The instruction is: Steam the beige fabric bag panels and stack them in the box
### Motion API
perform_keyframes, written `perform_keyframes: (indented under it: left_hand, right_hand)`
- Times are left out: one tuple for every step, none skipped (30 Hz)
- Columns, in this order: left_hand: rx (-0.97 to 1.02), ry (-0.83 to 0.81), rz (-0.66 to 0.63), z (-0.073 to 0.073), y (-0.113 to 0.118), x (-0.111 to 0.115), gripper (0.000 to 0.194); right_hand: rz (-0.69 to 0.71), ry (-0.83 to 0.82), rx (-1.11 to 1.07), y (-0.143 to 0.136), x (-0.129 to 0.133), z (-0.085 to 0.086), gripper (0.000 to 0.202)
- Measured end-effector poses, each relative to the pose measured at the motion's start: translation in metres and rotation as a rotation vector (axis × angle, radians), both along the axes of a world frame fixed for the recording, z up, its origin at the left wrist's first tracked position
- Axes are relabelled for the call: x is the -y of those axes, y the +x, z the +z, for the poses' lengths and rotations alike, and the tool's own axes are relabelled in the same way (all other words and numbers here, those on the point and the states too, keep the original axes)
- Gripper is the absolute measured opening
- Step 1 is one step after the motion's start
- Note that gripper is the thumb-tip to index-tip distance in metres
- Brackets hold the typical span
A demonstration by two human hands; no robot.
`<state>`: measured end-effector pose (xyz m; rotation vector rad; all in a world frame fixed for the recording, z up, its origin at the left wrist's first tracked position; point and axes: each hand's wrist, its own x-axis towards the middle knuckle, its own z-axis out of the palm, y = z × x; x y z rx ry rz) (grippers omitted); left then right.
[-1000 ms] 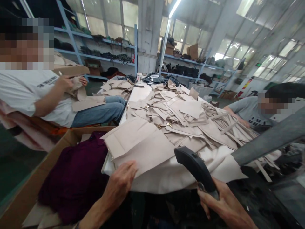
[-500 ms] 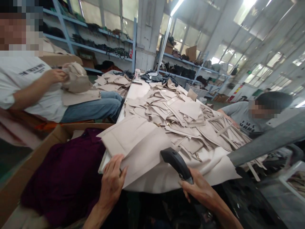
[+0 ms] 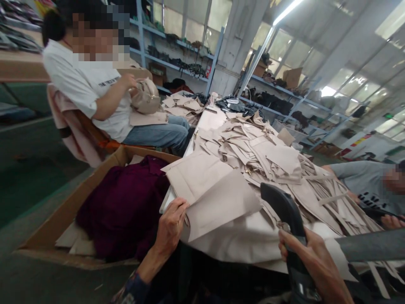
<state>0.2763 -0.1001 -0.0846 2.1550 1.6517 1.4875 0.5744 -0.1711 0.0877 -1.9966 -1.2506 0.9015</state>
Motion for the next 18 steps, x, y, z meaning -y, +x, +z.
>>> perform_keyframes:
  left_hand:
    - [-0.003, 0.004, 0.0, 0.001, 0.0, 0.0, 0.022]
    - [-0.008, 0.007, 0.0, 0.001, 0.0, -0.001, 0.022]
    - [-0.013, 0.011, 0.001, 0.001, 0.0, -0.001, 0.022]
    - [-0.016, 0.019, 0.003, 0.001, 0.0, -0.001, 0.022]
    - [-0.018, 0.028, 0.005, 0.001, 0.0, -0.001, 0.022]
    - [-0.019, 0.036, 0.007, 0.001, 0.001, 0.0, 0.021]
    - [-0.02, 0.042, 0.009, 0.0, 0.001, 0.0, 0.021]
    - [-0.026, 0.042, 0.009, -0.001, 0.001, 0.0, 0.021]
    - [-0.033, 0.042, 0.01, -0.002, 0.001, 0.0, 0.022]
    - [-0.043, 0.044, 0.008, -0.004, 0.0, 0.0, 0.022]
    - [-0.057, 0.047, 0.007, -0.006, 0.0, 0.0, 0.022]
    - [-0.075, 0.051, 0.003, -0.008, -0.001, 0.0, 0.022]
    - [-0.094, 0.057, -0.003, -0.01, -0.002, 0.0, 0.022]
    - [-0.115, 0.061, -0.01, -0.011, -0.003, 0.0, 0.022]
    - [-0.135, 0.062, -0.015, -0.013, -0.003, 0.0, 0.023]
    - [-0.153, 0.06, -0.019, -0.013, -0.003, 0.0, 0.024]
    - [-0.166, 0.057, -0.021, -0.013, -0.003, 0.0, 0.025]
    - [-0.172, 0.055, -0.024, -0.012, -0.003, 0.001, 0.026]
  right_hand:
    - [-0.034, 0.025, 0.033, 0.001, 0.001, 0.004, 0.034]
    - [-0.052, 0.047, 0.069, 0.001, 0.001, 0.008, 0.034]
    - [-0.05, 0.061, 0.099, 0.0, 0.001, 0.012, 0.033]
    - [-0.025, 0.066, 0.11, -0.002, 0.0, 0.014, 0.032]
    - [0.017, 0.059, 0.102, -0.005, -0.002, 0.015, 0.031]
    - [0.074, 0.044, 0.077, -0.009, -0.005, 0.014, 0.029]
    - [0.134, 0.03, 0.045, -0.014, -0.009, 0.011, 0.028]
    - [0.188, 0.018, 0.014, -0.019, -0.015, 0.008, 0.026]
    - [0.23, 0.006, -0.008, -0.025, -0.021, 0.004, 0.023]
    - [0.264, -0.005, -0.017, -0.031, -0.028, 0.0, 0.021]
    - [0.29, -0.015, -0.016, -0.037, -0.035, -0.004, 0.018]
    - [0.314, -0.017, -0.011, -0.042, -0.042, -0.008, 0.016]
    - [0.337, -0.014, -0.01, -0.046, -0.05, -0.011, 0.015]
    - [0.358, -0.005, -0.013, -0.05, -0.056, -0.013, 0.014]
    - [0.38, 0.012, -0.021, -0.052, -0.062, -0.015, 0.014]
    - [0.389, 0.03, -0.034, -0.053, -0.068, -0.016, 0.015]
    - [0.38, 0.045, -0.046, -0.053, -0.072, -0.017, 0.017]
    - [0.364, 0.055, -0.057, -0.052, -0.076, -0.017, 0.018]
